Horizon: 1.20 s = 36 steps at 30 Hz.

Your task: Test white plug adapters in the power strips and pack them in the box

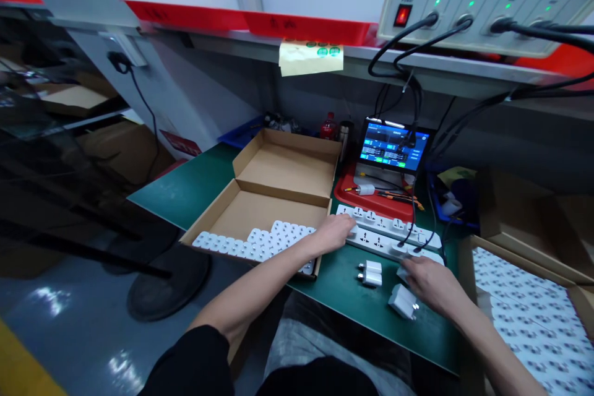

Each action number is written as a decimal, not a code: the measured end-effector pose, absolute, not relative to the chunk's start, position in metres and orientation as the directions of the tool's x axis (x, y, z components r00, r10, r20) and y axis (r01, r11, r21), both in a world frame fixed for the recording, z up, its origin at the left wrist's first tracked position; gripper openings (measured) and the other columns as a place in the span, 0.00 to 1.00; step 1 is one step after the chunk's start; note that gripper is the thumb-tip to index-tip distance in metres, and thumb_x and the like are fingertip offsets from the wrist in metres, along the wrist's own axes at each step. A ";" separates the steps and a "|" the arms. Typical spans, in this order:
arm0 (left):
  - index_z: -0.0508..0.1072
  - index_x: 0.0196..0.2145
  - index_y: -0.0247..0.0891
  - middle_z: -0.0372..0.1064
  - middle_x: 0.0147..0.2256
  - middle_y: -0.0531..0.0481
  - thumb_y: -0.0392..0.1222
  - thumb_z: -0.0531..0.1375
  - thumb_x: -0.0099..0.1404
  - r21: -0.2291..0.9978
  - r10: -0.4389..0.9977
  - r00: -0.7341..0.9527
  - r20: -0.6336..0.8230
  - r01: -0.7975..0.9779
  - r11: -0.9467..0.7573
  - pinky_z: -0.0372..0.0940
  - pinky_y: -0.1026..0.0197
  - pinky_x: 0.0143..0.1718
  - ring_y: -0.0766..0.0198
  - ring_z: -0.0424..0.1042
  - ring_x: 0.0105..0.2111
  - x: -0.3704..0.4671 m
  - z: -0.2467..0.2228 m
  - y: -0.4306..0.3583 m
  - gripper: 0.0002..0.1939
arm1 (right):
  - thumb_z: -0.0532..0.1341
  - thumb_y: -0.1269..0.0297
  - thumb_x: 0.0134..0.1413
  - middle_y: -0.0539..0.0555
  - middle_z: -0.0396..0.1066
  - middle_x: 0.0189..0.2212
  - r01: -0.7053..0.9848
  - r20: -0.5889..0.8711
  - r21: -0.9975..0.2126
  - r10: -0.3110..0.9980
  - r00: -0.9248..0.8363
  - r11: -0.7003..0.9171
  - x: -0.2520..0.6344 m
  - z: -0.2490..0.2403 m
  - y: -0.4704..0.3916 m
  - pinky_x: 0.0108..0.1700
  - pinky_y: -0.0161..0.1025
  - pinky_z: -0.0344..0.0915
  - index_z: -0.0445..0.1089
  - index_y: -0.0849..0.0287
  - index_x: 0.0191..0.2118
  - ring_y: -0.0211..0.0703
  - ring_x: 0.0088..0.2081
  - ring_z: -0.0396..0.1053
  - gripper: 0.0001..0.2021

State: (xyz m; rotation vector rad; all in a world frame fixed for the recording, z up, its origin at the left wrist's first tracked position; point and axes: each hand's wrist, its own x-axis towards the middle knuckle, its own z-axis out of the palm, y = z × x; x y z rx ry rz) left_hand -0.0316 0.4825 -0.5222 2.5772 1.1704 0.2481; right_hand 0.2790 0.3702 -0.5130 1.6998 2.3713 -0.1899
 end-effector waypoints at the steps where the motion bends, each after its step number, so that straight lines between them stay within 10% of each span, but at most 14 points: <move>1: 0.79 0.50 0.37 0.79 0.51 0.39 0.36 0.62 0.75 0.327 0.747 0.664 0.024 0.701 -0.633 0.72 0.53 0.51 0.48 0.79 0.51 -0.030 -0.523 0.483 0.09 | 0.56 0.66 0.68 0.63 0.81 0.53 0.944 -0.207 -0.033 0.922 -0.328 0.328 0.277 -0.511 0.372 0.51 0.48 0.73 0.76 0.56 0.60 0.58 0.53 0.79 0.20; 6: 0.79 0.47 0.37 0.79 0.51 0.39 0.35 0.61 0.75 0.285 0.726 0.688 0.012 0.694 -0.662 0.72 0.53 0.50 0.47 0.80 0.51 -0.027 -0.525 0.483 0.07 | 0.53 0.62 0.74 0.65 0.77 0.59 0.919 -0.002 -0.176 0.934 -0.358 0.352 0.240 -0.498 0.395 0.53 0.47 0.72 0.68 0.59 0.69 0.56 0.53 0.78 0.23; 23: 0.81 0.49 0.39 0.80 0.51 0.40 0.39 0.64 0.74 0.290 0.729 0.684 0.019 0.694 -0.659 0.72 0.53 0.54 0.47 0.79 0.54 -0.028 -0.523 0.483 0.08 | 0.58 0.70 0.70 0.62 0.80 0.53 0.966 -0.189 0.006 0.949 -0.251 0.257 0.178 -0.495 0.425 0.47 0.41 0.66 0.70 0.57 0.65 0.53 0.50 0.80 0.20; 26: 0.79 0.57 0.39 0.79 0.54 0.39 0.42 0.66 0.73 0.301 0.723 0.685 0.093 0.673 -0.676 0.70 0.49 0.61 0.46 0.76 0.57 -0.025 -0.516 0.481 0.17 | 0.57 0.64 0.72 0.62 0.80 0.56 0.971 -0.039 -0.066 0.972 -0.234 0.231 0.209 -0.484 0.410 0.48 0.42 0.66 0.71 0.56 0.64 0.54 0.51 0.79 0.19; 31: 0.80 0.58 0.39 0.80 0.53 0.40 0.45 0.65 0.75 0.416 0.708 0.673 0.213 0.593 -0.689 0.68 0.49 0.62 0.48 0.76 0.56 0.010 -0.511 0.472 0.17 | 0.56 0.47 0.71 0.57 0.81 0.32 0.979 0.102 -0.187 0.993 -0.058 0.077 0.295 -0.469 0.383 0.36 0.43 0.61 0.75 0.52 0.34 0.53 0.35 0.78 0.19; 36: 0.83 0.48 0.38 0.81 0.47 0.40 0.46 0.66 0.74 0.473 0.677 0.713 0.181 0.541 -0.696 0.71 0.51 0.56 0.47 0.78 0.52 0.074 -0.510 0.461 0.11 | 0.61 0.47 0.63 0.54 0.81 0.32 0.905 0.063 -0.421 0.997 -0.040 0.063 0.326 -0.487 0.385 0.37 0.42 0.64 0.77 0.52 0.38 0.51 0.34 0.77 0.15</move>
